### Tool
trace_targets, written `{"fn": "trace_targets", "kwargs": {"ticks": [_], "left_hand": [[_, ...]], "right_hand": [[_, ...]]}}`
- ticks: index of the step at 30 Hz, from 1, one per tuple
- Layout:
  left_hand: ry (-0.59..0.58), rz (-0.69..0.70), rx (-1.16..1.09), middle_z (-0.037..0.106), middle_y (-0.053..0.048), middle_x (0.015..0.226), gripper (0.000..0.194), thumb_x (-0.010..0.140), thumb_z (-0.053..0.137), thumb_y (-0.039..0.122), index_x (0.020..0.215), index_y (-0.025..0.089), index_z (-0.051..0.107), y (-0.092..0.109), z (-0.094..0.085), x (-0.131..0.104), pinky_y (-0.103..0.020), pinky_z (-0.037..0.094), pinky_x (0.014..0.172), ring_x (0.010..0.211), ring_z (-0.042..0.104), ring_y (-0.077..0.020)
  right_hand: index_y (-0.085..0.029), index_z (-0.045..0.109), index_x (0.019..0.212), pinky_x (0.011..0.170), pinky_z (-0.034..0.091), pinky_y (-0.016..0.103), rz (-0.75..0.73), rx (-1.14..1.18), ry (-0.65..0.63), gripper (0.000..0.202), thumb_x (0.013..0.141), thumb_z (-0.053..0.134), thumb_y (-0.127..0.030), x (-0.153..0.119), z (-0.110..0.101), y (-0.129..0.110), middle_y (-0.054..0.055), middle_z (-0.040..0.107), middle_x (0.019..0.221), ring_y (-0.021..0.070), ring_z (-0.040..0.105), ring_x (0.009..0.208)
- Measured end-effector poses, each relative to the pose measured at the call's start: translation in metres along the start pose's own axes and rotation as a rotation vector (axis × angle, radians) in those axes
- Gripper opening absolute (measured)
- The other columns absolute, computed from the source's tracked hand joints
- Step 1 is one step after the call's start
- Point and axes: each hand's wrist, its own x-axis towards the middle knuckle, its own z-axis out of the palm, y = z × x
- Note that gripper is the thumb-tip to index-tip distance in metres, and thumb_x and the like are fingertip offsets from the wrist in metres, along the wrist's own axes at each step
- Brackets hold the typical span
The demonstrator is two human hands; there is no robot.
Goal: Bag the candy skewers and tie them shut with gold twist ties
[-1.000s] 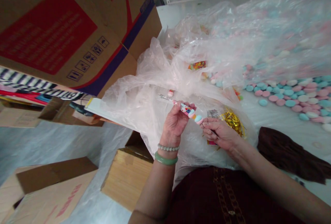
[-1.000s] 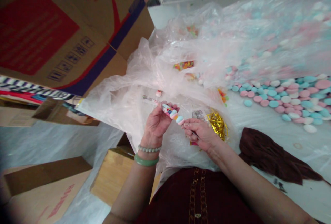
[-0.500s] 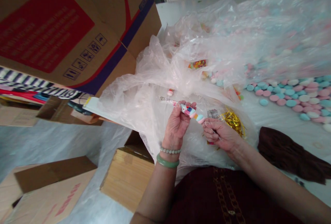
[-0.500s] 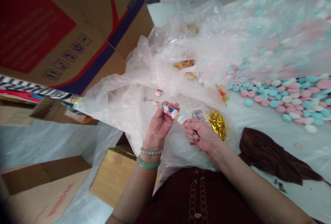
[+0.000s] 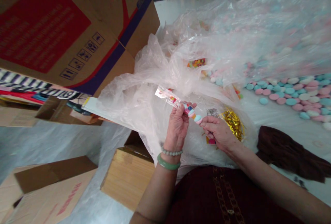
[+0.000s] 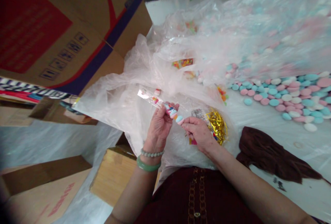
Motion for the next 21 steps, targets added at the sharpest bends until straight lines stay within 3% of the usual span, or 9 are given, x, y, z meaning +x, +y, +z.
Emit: {"fn": "trace_targets", "kwargs": {"ticks": [4,6,8,12,14,17,21], "left_hand": [[-0.028,-0.013,-0.005,0.069,-0.002,0.083,0.016,0.077,0.073,0.028,0.082,0.015,0.066,-0.002,-0.001,-0.002,-0.035,0.049,0.095,0.081,0.068,-0.0146],[-0.035,-0.020,-0.013,0.069,-0.002,0.084,0.015,0.078,0.072,0.029,0.082,0.015,0.067,-0.002,0.000,-0.002,-0.036,0.049,0.095,0.081,0.068,-0.0146],[-0.022,-0.045,-0.025,0.068,-0.002,0.082,0.016,0.079,0.072,0.029,0.082,0.015,0.066,-0.002,0.001,-0.003,-0.036,0.049,0.096,0.081,0.068,-0.0144],[-0.021,-0.061,0.005,0.068,-0.002,0.080,0.019,0.078,0.072,0.031,0.082,0.014,0.066,0.001,0.005,-0.005,-0.034,0.051,0.092,0.081,0.068,-0.0148],[-0.030,-0.039,0.041,0.068,-0.002,0.081,0.020,0.078,0.072,0.032,0.083,0.014,0.066,0.002,0.006,-0.006,-0.033,0.052,0.088,0.079,0.068,-0.0150],[-0.002,-0.037,0.083,0.068,-0.002,0.078,0.022,0.077,0.073,0.034,0.082,0.014,0.065,0.003,0.006,-0.006,-0.033,0.053,0.084,0.076,0.068,-0.0155],[0.086,-0.024,0.081,0.067,-0.002,0.073,0.022,0.077,0.072,0.032,0.073,0.013,0.063,0.000,0.004,-0.005,-0.032,0.052,0.086,0.075,0.069,-0.0157]], "right_hand": [[-0.017,0.064,0.068,0.041,0.020,0.020,-0.119,-0.221,0.077,0.018,0.073,0.068,-0.035,-0.001,0.004,0.000,-0.007,0.040,0.048,0.0057,0.031,0.044],[-0.017,0.063,0.068,0.041,0.020,0.019,-0.137,-0.196,0.067,0.017,0.074,0.068,-0.032,0.001,0.004,-0.001,-0.007,0.042,0.050,0.0052,0.032,0.044],[-0.017,0.063,0.075,0.039,0.017,0.018,-0.028,-0.005,-0.052,0.012,0.075,0.067,-0.029,0.005,0.002,0.000,-0.008,0.041,0.051,0.0041,0.028,0.042],[-0.016,0.058,0.079,0.036,0.012,0.016,0.337,0.442,-0.374,0.011,0.076,0.065,-0.024,0.015,-0.002,0.002,-0.012,0.031,0.049,0.0024,0.012,0.037],[-0.016,0.056,0.078,0.036,0.012,0.017,0.372,0.467,-0.400,0.012,0.076,0.064,-0.025,0.016,-0.001,0.003,-0.012,0.030,0.050,0.0026,0.010,0.038],[-0.017,0.060,0.081,0.038,0.016,0.019,0.206,0.160,-0.223,0.012,0.078,0.062,-0.028,0.011,0.003,0.000,-0.010,0.036,0.051,0.0045,0.019,0.039],[-0.020,0.064,0.075,0.053,0.032,0.024,-0.349,-0.640,0.134,0.007,0.077,0.061,-0.026,0.000,0.004,-0.002,-0.003,0.051,0.062,0.0113,0.043,0.056]]}}
